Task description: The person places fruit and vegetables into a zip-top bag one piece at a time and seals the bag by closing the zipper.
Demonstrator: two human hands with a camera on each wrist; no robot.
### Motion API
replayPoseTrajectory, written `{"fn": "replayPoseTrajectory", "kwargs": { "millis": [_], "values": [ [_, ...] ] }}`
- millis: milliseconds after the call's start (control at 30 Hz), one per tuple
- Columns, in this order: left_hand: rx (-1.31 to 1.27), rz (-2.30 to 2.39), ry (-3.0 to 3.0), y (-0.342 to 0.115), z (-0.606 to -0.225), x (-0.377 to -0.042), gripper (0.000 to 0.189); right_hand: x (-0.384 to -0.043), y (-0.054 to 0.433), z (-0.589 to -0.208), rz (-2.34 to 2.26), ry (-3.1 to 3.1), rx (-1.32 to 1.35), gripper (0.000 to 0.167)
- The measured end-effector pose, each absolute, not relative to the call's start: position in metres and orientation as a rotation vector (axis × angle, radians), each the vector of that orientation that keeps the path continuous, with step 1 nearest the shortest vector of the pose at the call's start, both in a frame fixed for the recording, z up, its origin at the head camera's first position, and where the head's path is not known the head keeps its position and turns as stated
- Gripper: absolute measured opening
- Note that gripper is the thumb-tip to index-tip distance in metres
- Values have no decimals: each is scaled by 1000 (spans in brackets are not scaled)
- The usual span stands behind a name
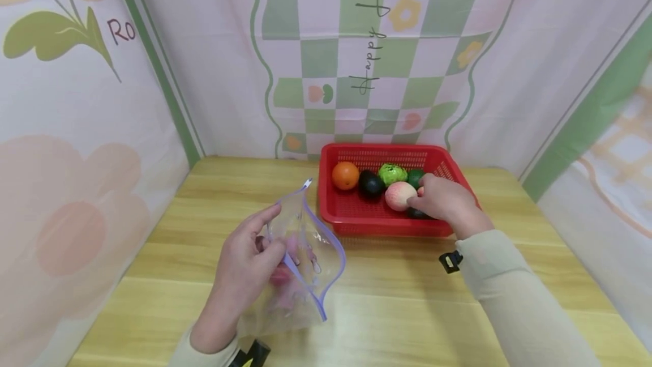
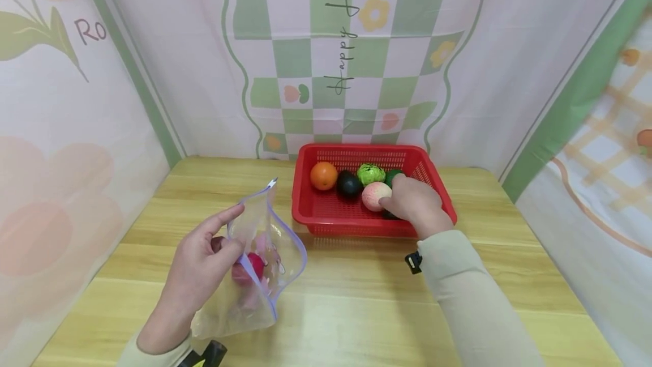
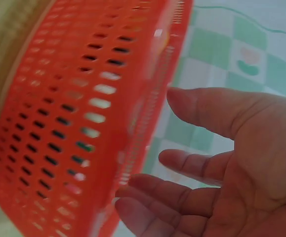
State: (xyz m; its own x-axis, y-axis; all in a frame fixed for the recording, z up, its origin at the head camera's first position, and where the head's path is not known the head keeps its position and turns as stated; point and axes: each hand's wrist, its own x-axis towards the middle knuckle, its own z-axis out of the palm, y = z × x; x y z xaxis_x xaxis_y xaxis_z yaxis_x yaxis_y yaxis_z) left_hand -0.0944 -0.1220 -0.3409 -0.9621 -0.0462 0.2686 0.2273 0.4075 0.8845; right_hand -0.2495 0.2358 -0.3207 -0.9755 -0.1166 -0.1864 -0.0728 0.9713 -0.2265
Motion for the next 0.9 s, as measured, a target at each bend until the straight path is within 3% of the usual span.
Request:
{"fn": "replayPoseTrajectory", "kwargs": {
  "millis": [100,367,900],
  "values": [
    [-153,-1583,-2409,-123,-342,-94,60,-255,238,-328,-305,2890,-143,36],
    [-165,-1578,-2403,-123,-344,-94,59,-265,242,-341,-253,2811,-113,31],
    [-175,-1540,-2428,-121,-346,-98,57,-269,233,-358,-331,2742,29,37]
  ]
}}
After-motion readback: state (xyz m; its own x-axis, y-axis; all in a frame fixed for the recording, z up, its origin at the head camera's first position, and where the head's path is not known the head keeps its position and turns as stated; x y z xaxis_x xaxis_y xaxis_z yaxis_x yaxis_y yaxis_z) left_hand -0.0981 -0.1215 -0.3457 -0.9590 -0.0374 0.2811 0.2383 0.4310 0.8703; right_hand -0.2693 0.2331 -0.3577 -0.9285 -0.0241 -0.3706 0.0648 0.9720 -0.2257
